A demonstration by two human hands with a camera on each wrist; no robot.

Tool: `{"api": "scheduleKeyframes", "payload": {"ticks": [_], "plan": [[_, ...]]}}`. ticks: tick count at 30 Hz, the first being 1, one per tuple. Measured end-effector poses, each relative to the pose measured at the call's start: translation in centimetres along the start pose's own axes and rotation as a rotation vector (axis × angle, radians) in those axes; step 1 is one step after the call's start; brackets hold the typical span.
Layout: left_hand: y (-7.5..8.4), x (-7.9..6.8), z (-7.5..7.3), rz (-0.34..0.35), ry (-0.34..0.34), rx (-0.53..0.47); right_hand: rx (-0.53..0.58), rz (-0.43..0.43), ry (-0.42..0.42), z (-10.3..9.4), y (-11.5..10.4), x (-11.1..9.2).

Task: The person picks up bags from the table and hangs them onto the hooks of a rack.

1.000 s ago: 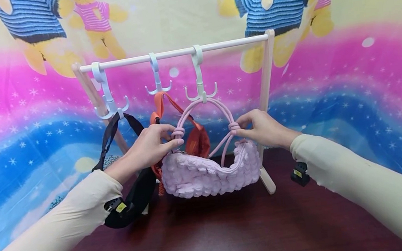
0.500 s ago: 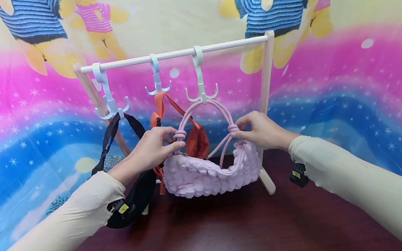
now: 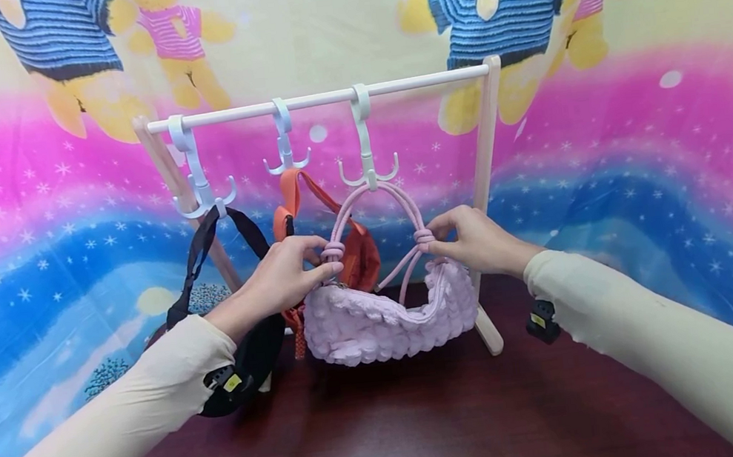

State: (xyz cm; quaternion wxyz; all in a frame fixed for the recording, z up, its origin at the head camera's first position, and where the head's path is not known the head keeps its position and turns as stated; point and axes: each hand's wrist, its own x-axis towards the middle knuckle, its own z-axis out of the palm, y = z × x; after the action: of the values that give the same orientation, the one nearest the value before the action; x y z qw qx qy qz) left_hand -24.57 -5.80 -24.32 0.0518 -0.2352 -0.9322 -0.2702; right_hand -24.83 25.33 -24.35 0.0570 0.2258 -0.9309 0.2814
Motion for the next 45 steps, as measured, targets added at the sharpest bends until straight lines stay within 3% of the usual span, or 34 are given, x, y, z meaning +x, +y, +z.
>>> {"api": "scheduleKeyframes", "payload": {"ticks": [22, 45], "plan": [[-0.18, -0.02, 1.00, 0.014, 0.018, -0.002, 0.003, 0.001, 0.003, 0.61, 0.13, 0.04], [-0.21, 0.18, 0.61, 0.010, 0.012, 0.037, -0.022, -0.004, -0.002, 0.34, -0.17, 0.03]]}}
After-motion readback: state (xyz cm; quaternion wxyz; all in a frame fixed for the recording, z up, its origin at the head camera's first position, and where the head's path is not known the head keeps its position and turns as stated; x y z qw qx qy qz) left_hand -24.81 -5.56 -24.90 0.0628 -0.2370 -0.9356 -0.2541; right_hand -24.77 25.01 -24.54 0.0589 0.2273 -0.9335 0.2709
